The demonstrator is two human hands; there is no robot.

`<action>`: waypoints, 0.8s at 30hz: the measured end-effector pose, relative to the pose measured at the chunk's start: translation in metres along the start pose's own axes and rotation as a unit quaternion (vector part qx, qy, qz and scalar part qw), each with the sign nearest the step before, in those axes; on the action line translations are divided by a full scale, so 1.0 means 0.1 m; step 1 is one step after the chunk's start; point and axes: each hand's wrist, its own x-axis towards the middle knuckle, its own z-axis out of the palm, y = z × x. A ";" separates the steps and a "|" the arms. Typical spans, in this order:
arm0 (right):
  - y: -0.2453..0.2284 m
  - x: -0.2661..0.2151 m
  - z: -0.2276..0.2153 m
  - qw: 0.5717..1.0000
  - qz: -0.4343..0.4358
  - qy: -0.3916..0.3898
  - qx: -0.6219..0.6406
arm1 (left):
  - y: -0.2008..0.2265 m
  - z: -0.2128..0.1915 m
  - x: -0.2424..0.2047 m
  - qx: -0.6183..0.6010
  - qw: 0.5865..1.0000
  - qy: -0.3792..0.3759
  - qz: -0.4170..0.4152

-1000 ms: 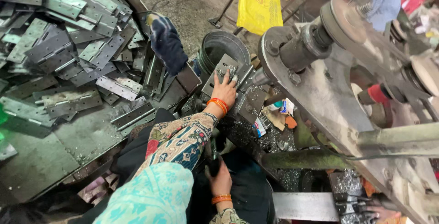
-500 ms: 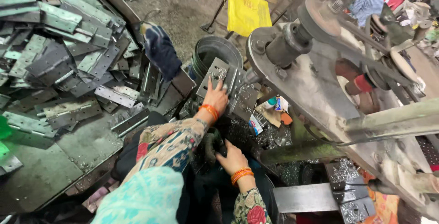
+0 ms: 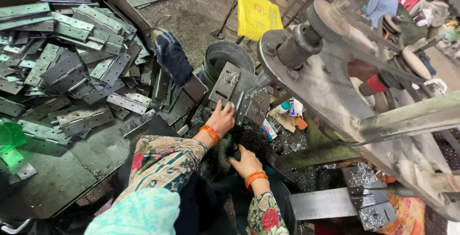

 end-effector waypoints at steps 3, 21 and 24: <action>-0.03 -0.05 -0.03 1.000 0.009 -0.008 -0.001 | 0.03 -0.02 0.04 0.003 0.999 0.043 0.010; 0.50 0.78 -0.56 0.761 -0.132 0.307 0.556 | -0.42 0.18 0.45 -0.726 0.622 0.146 -0.256; 0.49 0.80 -0.45 0.887 -0.073 0.371 0.264 | -0.45 0.27 0.48 -0.297 0.881 0.132 -0.345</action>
